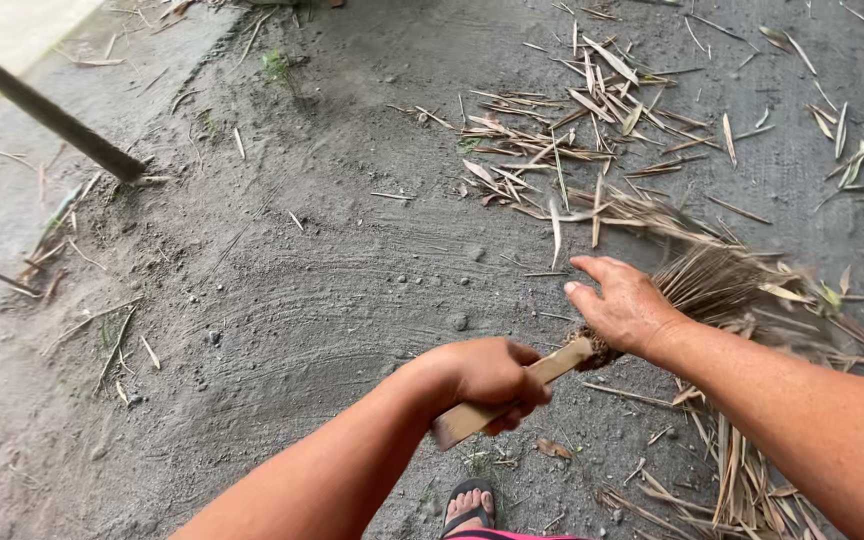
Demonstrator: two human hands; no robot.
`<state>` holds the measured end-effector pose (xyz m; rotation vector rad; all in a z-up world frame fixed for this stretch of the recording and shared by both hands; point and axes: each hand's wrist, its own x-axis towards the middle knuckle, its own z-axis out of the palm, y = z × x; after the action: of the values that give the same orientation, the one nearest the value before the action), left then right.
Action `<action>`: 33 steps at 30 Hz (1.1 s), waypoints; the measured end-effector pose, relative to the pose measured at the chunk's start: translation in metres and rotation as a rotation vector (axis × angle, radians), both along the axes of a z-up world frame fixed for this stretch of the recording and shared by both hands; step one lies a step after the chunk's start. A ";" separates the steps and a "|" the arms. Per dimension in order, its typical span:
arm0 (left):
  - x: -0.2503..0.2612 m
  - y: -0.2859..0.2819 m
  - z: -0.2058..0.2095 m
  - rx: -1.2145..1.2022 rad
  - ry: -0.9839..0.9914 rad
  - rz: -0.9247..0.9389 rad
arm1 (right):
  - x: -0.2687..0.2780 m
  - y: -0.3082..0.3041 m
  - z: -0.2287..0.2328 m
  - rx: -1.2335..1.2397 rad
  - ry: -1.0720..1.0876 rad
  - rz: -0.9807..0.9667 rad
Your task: The person sweeps the ground using a hand broom, gathering and sweeping away dry leaves along the path.
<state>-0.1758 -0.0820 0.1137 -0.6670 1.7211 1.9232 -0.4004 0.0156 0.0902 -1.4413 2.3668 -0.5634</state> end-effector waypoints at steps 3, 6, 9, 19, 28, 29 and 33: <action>0.039 -0.007 0.035 -0.007 -0.017 0.093 | -0.001 -0.005 0.009 0.033 -0.025 0.012; 0.081 -0.029 0.059 -0.065 -0.094 0.225 | -0.002 -0.002 0.008 0.075 -0.043 -0.026; 0.110 -0.060 0.057 -0.134 -0.183 0.397 | 0.001 0.002 -0.001 0.067 -0.004 -0.025; 0.054 -0.203 -0.095 -0.235 -0.224 0.940 | 0.002 0.030 -0.018 0.083 0.023 -0.015; -0.055 -0.091 -0.129 -0.110 -0.272 0.559 | 0.001 0.049 -0.011 0.251 -0.006 -0.056; -0.065 -0.069 -0.128 -0.137 -0.237 0.463 | -0.001 0.042 -0.007 0.274 -0.003 -0.058; -0.078 -0.055 -0.101 -0.153 -0.100 0.224 | -0.009 -0.007 0.017 0.236 0.067 0.042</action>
<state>-0.2539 -0.1370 0.0125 -1.0346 1.8086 1.8782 -0.4092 0.0090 0.1069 -1.4183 2.3551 -0.2184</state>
